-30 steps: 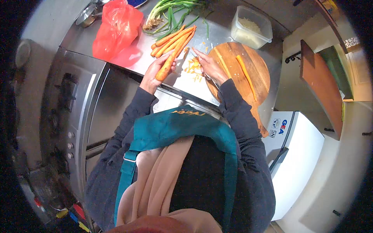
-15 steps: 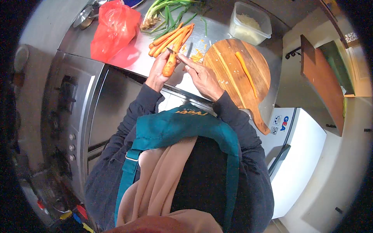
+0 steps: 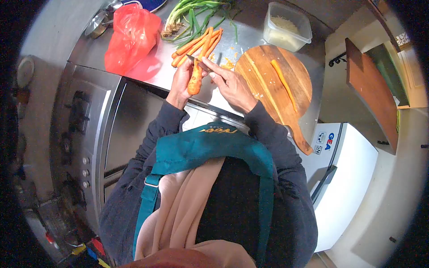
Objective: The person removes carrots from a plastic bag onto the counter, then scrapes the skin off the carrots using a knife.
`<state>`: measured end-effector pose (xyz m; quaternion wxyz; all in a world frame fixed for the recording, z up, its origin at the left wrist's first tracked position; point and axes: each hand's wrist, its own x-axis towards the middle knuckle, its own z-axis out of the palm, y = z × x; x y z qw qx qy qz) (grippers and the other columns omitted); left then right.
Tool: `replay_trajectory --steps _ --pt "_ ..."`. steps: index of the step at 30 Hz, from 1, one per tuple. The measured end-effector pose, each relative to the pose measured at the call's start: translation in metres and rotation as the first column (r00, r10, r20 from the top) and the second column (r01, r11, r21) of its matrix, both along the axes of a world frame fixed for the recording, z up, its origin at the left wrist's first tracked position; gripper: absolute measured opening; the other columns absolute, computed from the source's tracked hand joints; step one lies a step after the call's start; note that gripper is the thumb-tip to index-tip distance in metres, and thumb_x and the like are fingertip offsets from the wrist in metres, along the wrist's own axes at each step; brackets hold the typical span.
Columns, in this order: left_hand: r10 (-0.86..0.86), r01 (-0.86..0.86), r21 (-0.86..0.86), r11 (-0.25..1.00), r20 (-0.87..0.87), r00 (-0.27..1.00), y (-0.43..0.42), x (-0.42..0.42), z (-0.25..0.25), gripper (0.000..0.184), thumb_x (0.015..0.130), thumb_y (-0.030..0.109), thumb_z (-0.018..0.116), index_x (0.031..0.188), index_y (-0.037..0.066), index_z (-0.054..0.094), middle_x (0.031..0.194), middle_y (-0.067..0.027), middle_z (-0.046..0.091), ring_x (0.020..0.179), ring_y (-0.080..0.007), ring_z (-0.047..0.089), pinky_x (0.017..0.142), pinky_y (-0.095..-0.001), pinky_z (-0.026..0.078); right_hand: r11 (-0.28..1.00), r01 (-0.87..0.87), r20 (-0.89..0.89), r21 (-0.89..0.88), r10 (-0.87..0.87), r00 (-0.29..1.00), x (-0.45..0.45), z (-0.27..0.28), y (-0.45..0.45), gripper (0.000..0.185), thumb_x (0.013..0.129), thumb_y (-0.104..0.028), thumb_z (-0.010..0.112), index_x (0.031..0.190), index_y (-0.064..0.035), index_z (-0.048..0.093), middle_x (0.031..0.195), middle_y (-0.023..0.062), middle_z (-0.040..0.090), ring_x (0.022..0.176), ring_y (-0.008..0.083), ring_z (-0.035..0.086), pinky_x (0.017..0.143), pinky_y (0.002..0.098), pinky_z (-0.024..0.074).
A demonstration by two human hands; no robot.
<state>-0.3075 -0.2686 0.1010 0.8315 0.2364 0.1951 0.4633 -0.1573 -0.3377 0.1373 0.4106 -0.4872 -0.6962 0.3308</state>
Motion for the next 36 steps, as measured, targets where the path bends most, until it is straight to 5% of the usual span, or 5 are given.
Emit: replay_trajectory --steps 17,23,27,29,36 --pt "-0.016 0.012 -0.07 0.997 -0.054 0.998 -0.017 0.015 0.023 0.039 0.087 0.015 0.042 0.122 -0.002 0.041 0.076 -0.0083 0.051 0.067 -0.0147 0.049 0.058 -0.027 0.044 0.99 0.117 -0.051 0.073 -0.114 0.992 0.036 -0.014 0.044 0.038 0.09 -0.015 0.041 0.129 -0.0158 0.044 0.122 0.0132 0.052 0.113 0.027 0.05 0.092 0.0309 0.0401" --pt "0.044 -0.054 -0.176 0.983 -0.057 0.997 -0.01 0.013 0.019 0.029 0.091 0.026 0.043 0.106 0.002 0.049 0.074 -0.0068 0.051 0.059 -0.0136 0.049 0.048 -0.0224 0.042 0.997 0.023 0.129 -0.067 -0.014 0.992 0.023 0.003 0.015 0.054 0.088 -0.026 0.047 0.137 -0.0155 0.027 0.099 0.0238 0.058 0.09 0.0368 0.058 0.078 0.0391 0.0433" --pt "0.062 -0.067 -0.049 0.997 -0.1 0.993 -0.018 0.015 0.031 0.022 0.093 0.024 0.044 0.098 0.003 0.049 0.075 -0.006 0.05 0.061 -0.0129 0.049 0.048 -0.0223 0.042 0.998 -0.019 0.019 0.056 0.018 1.0 0.016 0.004 0.012 0.059 0.088 -0.025 0.047 0.138 -0.0072 0.023 0.075 0.0194 0.061 0.071 0.0344 0.06 0.066 0.0392 0.0454" --pt "0.077 -0.079 -0.017 0.997 -0.082 0.994 -0.021 0.015 0.029 0.022 0.093 0.023 0.043 0.098 0.003 0.048 0.077 -0.006 0.05 0.064 -0.0131 0.048 0.049 -0.0225 0.042 0.996 0.024 0.081 -0.087 -0.017 0.997 0.022 0.014 0.014 0.059 0.087 -0.026 0.049 0.137 -0.0076 0.024 0.068 0.0144 0.061 0.064 0.0301 0.06 0.062 0.0366 0.0455" --pt "0.072 -0.08 -0.062 0.995 -0.121 0.99 -0.031 0.014 0.04 0.023 0.093 0.023 0.044 0.1 0.002 0.047 0.076 -0.0057 0.047 0.064 -0.0131 0.046 0.049 -0.0216 0.041 0.961 0.059 0.098 0.269 -0.088 0.991 0.026 -0.015 0.035 0.056 0.087 -0.024 0.05 0.136 -0.0064 0.029 0.076 0.0168 0.062 0.066 0.0271 0.06 0.064 0.0354 0.0457"
